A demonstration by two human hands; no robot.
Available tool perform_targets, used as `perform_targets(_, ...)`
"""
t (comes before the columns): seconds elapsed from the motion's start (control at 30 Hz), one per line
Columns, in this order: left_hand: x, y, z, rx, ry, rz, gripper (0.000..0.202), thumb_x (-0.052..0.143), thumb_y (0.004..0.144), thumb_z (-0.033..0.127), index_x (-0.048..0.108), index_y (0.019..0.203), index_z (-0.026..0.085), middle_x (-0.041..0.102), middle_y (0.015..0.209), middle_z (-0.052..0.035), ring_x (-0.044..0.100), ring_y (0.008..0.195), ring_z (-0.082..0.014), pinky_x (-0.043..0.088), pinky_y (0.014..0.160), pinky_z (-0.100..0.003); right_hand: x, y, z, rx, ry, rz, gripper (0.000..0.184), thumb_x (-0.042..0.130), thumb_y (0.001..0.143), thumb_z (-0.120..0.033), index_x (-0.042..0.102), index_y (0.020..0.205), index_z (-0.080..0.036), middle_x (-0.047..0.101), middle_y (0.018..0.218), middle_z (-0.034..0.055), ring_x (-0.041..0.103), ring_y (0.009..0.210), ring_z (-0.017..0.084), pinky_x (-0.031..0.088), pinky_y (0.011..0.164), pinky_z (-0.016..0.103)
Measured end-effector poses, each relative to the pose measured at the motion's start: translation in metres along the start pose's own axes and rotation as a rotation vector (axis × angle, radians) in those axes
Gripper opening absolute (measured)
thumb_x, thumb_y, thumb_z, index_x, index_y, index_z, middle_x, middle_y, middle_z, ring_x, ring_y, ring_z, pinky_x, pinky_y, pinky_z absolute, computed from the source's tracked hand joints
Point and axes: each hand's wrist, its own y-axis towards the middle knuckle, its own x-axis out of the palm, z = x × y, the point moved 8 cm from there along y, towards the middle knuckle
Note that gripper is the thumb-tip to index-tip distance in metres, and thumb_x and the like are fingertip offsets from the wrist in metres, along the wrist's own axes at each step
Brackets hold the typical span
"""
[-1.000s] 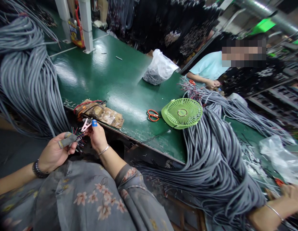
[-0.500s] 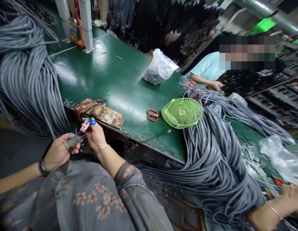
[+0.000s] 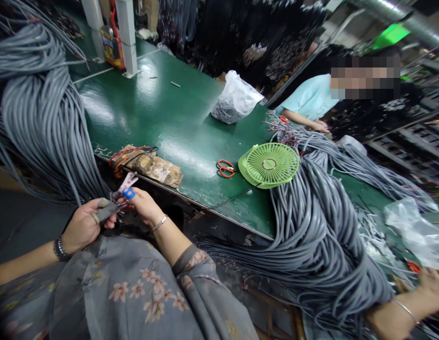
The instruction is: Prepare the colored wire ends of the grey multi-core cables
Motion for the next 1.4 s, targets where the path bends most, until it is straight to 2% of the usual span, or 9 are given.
perform_targets(0.1,0.006,0.002,0.000,-0.006,0.103,-0.080,0.026,0.078,0.056,0.039,0.063,0.060,0.018,0.064,0.054,-0.0030,0.059,0.047,-0.0148,0.049,0.048,-0.023,-0.001,-0.008,-0.009,-0.078,-0.165,-0.008,0.048,0.088,0.053,-0.054,0.066,0.072,-0.016,0.063,0.067,-0.0028,0.052,0.061,0.009,0.044,0.062,0.023)
perform_targets(0.27,0.016,0.008,0.000,0.008,0.344,-0.228,0.015,0.072,0.054,0.032,0.067,0.060,0.020,0.070,0.059,-0.0040,0.062,0.057,-0.0187,0.050,0.057,-0.024,0.010,-0.026,-0.039,-0.372,-0.622,-0.069,0.032,0.077,0.074,-0.048,0.066,0.065,-0.019,0.059,0.070,-0.0004,0.052,0.068,0.014,0.043,0.069,0.027)
perform_targets(0.37,0.016,0.011,0.005,0.068,0.457,-0.230,0.014,0.069,0.055,0.033,0.069,0.058,0.020,0.072,0.063,-0.0039,0.062,0.060,-0.0190,0.047,0.057,-0.023,0.020,-0.038,-0.049,-0.512,-0.809,-0.124,0.024,0.068,0.084,-0.038,0.067,0.068,-0.021,0.059,0.073,0.0016,0.053,0.072,0.016,0.043,0.073,0.030)
perform_targets(0.47,0.012,0.010,0.004,0.008,0.381,-0.197,0.022,0.070,0.056,0.041,0.069,0.058,0.019,0.070,0.060,-0.0049,0.062,0.057,-0.0197,0.049,0.057,-0.025,0.012,-0.044,-0.052,-0.582,-0.777,-0.012,0.019,0.063,0.088,-0.037,0.070,0.081,-0.020,0.064,0.083,0.0042,0.057,0.080,0.018,0.045,0.079,0.032)
perform_targets(0.57,0.007,0.008,0.003,-0.051,0.283,-0.136,0.032,0.073,0.057,0.049,0.070,0.061,0.018,0.071,0.060,-0.0063,0.064,0.058,-0.0207,0.052,0.059,-0.028,-0.010,-0.039,-0.037,-0.486,-0.580,0.139,0.026,0.069,0.081,-0.043,0.068,0.093,-0.020,0.066,0.090,0.0045,0.060,0.081,0.017,0.048,0.077,0.030)
perform_targets(0.73,0.008,0.006,0.001,-0.067,0.230,-0.105,0.035,0.075,0.055,0.052,0.068,0.058,0.018,0.071,0.063,-0.0072,0.066,0.061,-0.0210,0.055,0.065,-0.030,-0.019,-0.026,0.003,-0.267,-0.271,0.139,0.042,0.079,0.066,-0.053,0.064,0.087,-0.019,0.066,0.083,0.0023,0.059,0.075,0.015,0.051,0.074,0.029)
perform_targets(1.03,0.016,0.009,0.012,0.076,0.448,-0.238,0.036,0.079,0.055,0.053,0.069,0.058,0.018,0.071,0.064,-0.0035,0.063,0.066,-0.0195,0.051,0.065,-0.026,-0.003,-0.019,-0.022,-0.304,-0.418,0.054,0.038,0.079,0.065,-0.051,0.064,0.071,-0.017,0.062,0.071,-0.0004,0.054,0.067,0.013,0.046,0.066,0.026)
perform_targets(1.23,0.006,0.007,-0.016,-0.175,0.063,-0.124,0.048,0.085,0.047,0.057,0.070,0.063,0.014,0.071,0.061,-0.0078,0.067,0.056,-0.0205,0.055,0.060,-0.029,0.000,-0.011,-0.014,-0.247,-0.309,0.087,0.039,0.076,0.065,-0.052,0.059,0.068,-0.017,0.056,0.064,-0.0027,0.047,0.060,0.010,0.043,0.060,0.024)
perform_targets(1.4,0.003,0.007,-0.022,-0.173,-0.040,-0.082,0.057,0.089,0.040,0.061,0.073,0.064,0.012,0.073,0.065,-0.0120,0.069,0.056,-0.0213,0.055,0.057,-0.027,-0.003,-0.013,-0.010,-0.228,-0.273,0.145,0.043,0.078,0.061,-0.055,0.057,0.067,-0.018,0.054,0.065,-0.0030,0.045,0.061,0.010,0.041,0.061,0.025)
